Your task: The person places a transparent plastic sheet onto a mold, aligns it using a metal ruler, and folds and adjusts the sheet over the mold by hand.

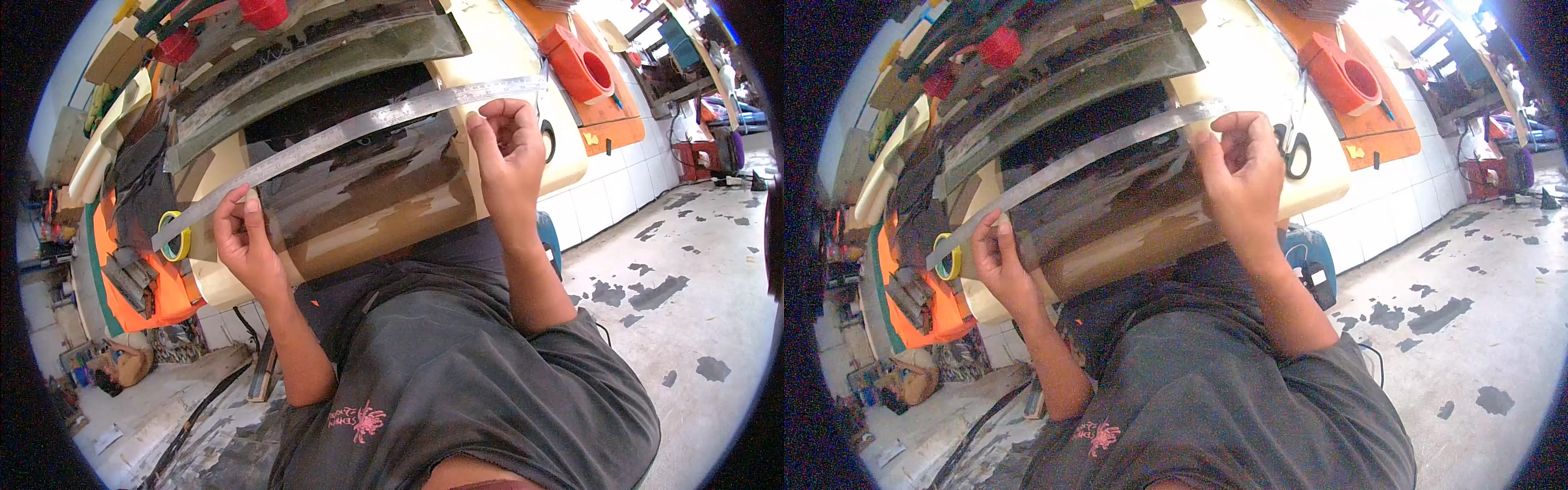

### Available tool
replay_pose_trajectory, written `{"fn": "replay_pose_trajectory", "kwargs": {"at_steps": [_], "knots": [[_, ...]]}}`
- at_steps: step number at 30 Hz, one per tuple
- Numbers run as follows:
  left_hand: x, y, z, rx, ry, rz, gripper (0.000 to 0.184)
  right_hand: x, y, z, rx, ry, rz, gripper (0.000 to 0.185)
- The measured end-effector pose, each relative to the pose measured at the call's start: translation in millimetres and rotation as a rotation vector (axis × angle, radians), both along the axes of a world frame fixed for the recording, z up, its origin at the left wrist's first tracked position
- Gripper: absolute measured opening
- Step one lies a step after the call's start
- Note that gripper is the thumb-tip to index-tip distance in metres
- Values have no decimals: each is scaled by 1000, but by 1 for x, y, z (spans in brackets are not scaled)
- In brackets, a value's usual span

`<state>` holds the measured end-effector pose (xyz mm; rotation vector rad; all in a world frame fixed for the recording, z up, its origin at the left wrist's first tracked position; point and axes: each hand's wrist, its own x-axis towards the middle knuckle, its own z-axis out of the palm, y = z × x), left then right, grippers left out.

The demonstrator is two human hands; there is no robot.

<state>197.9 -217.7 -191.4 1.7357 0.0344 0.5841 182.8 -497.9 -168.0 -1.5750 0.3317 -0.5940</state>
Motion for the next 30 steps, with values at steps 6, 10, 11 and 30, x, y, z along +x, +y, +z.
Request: {"fn": "replay_pose_trajectory", "kwargs": {"at_steps": [6, 10, 11, 30], "knots": [[-2, 1, 2, 16, 70, -23, 19, 23, -28, 23, -989, -122, -207, 13], [-1, -1, 3, 35, 37, -5, 19, 40, -35, 23, -1005, -75, -120, 17], [0, -2, 3, 45, 2, 6, 17, 45, -36, 21, -974, -33, -63, 18], [0, -3, 1, -10, -4, -3, 17, 54, -22, 23, -742, 148, -6, 28]]}}
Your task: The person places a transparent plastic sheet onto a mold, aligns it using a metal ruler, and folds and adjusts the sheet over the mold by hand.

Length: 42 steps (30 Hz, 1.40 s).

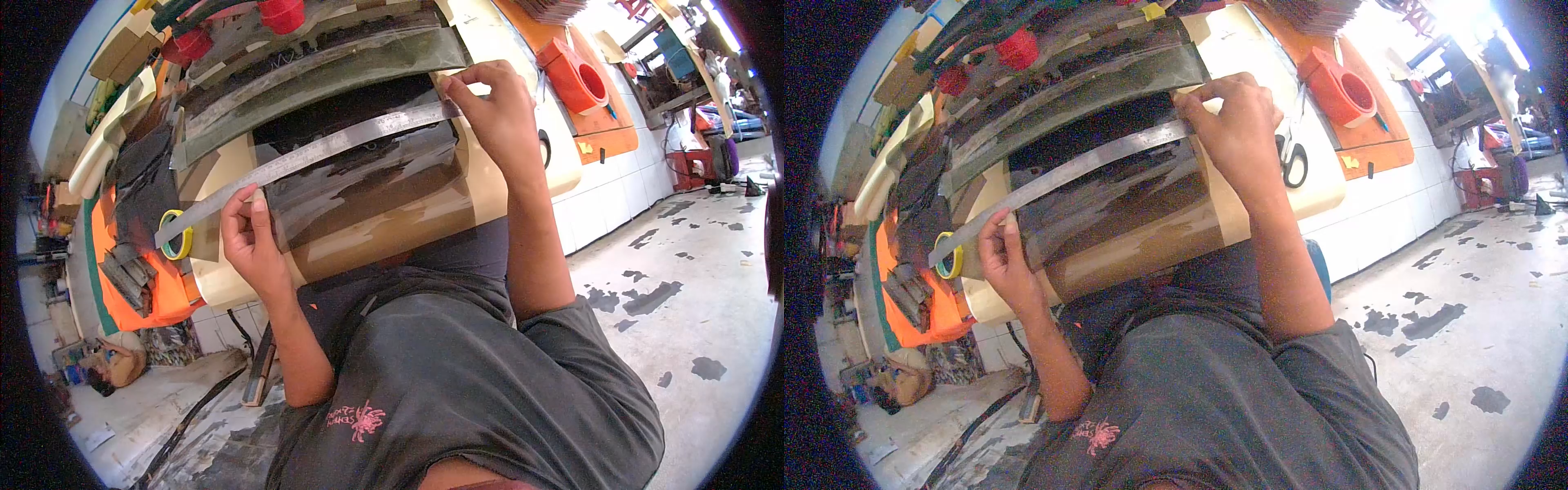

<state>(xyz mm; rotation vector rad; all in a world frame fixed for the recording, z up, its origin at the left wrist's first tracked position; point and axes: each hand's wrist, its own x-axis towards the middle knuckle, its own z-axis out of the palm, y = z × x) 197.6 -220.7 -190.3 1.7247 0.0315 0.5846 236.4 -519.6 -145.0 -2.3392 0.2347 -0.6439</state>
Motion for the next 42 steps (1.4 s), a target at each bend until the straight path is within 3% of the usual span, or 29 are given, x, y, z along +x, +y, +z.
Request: {"fn": "replay_pose_trajectory", "kwargs": {"at_steps": [13, 15, 21, 40, 42], "knots": [[0, 1, 0, 15, 5, 4, 18, 1, 6, 0, -93, 32, -67, 30], [0, 0, 1, 4, 7, 2, 18, 4, 7, -2, 34, 81, -33, 23], [2, 2, -2, 7, -7, -6, 18, 5, 9, -13, -45, -7, -45, 20], [1, 1, 0, 12, -4, -7, 17, 7, 7, -10, -31, 23, -34, 25], [1, 1, 0, 23, -6, -2, 17, 2, 7, -7, -143, -113, -50, 24]]}}
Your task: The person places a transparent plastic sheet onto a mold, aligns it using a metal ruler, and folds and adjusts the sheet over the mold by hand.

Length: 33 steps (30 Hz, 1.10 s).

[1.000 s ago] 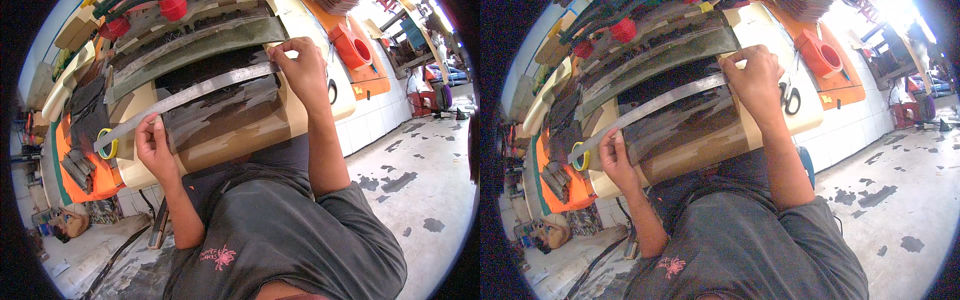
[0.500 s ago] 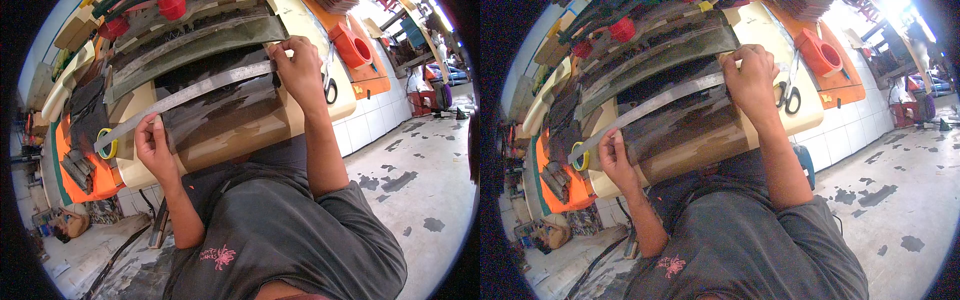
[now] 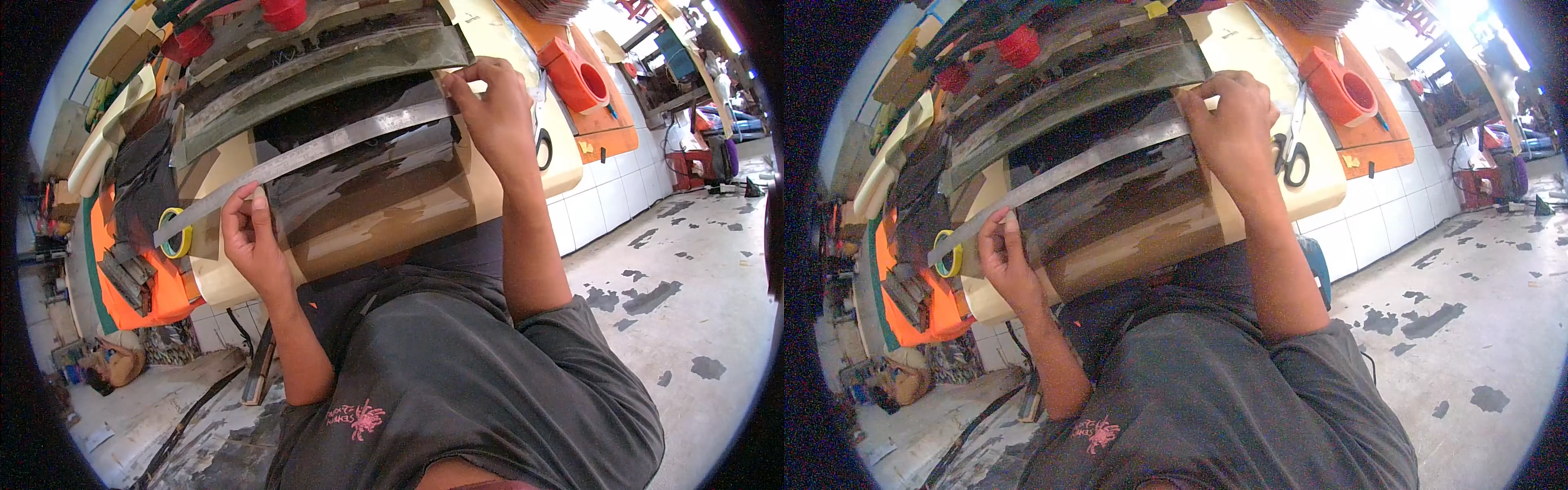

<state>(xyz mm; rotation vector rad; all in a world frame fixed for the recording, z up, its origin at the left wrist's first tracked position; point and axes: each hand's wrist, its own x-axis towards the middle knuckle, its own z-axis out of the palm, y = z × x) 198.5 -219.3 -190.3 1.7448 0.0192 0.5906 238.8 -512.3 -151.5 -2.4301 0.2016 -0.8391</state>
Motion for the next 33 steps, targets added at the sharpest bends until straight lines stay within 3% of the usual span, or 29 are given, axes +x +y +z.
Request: {"fn": "replay_pose_trajectory", "kwargs": {"at_steps": [7, 10, 13, 16, 18, 20, 27, 33], "knots": [[0, 1, -1, -41, 9, -16, 16, -18, -11, 11, -7, -106, 105, 20], [-1, -1, 2, -44, 21, -16, 16, -28, -14, 9, -97, -309, 89, 11], [-1, 0, -1, -28, 20, -5, 17, -49, -4, 6, 476, -129, 13, 17], [-1, -1, -2, 0, 9, 5, 17, -55, -2, -8, 706, 2, 111, 23], [-2, -3, 1, 18, 4, 8, 17, -54, -3, -16, 673, 35, 125, 27], [-2, -3, 2, 22, 22, 17, 17, -53, -1, -15, 823, 217, 209, 30], [-1, -3, 1, -36, 18, -9, 18, -47, 1, -19, 864, 239, 240, 23], [-1, 0, 0, -47, 30, -13, 19, -48, 2, -26, 982, 226, 262, 29]]}}
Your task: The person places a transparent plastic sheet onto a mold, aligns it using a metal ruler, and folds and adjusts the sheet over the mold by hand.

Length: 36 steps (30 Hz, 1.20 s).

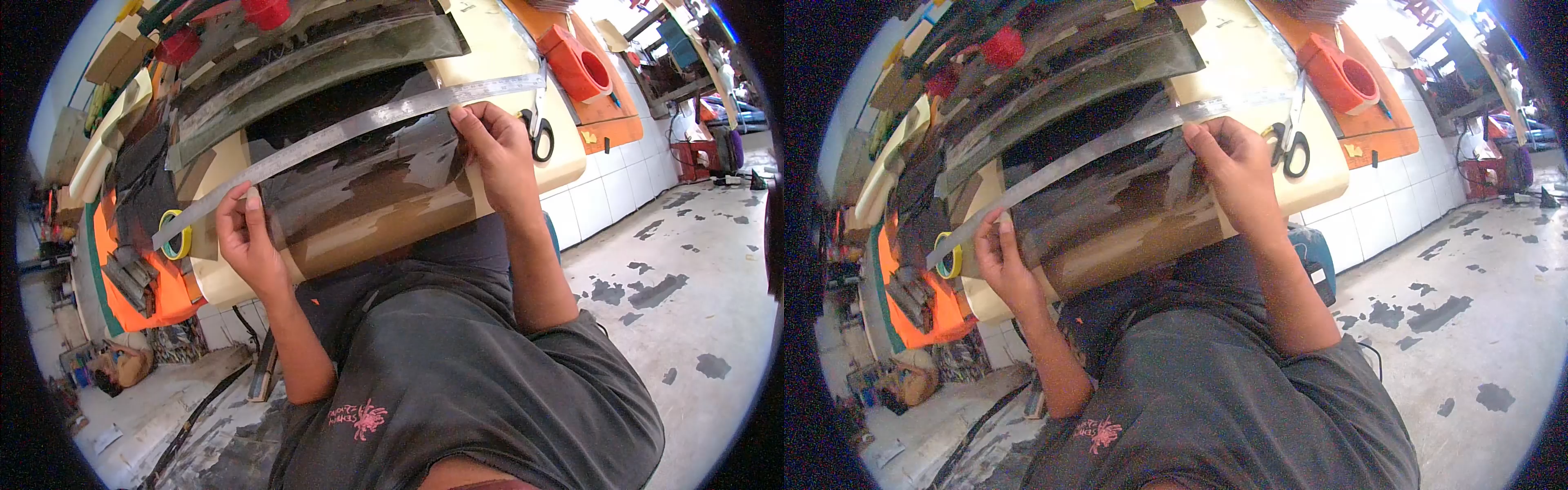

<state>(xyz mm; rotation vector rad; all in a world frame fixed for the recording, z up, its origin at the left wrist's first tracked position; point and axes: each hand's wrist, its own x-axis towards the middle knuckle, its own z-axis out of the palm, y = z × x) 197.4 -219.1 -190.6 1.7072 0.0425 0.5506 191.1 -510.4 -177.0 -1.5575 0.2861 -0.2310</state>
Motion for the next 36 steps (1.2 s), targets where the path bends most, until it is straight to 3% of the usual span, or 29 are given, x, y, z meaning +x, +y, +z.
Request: {"fn": "replay_pose_trajectory", "kwargs": {"at_steps": [12, 14, 19, 36], "knots": [[1, 0, 4, -14, -35, -30, 19, 0, 6, -5, 96, -44, -27, 29], [-4, 3, 11, -132, 127, -47, 20, 1, 5, -8, 90, -33, -31, 29], [-1, -1, 6, -33, -2, -23, 19, 3, 6, -13, 103, -53, -25, 29], [-2, -5, 1, -422, 61, -124, 21, 5, -5, -18, 257, -3, 86, 28]]}}
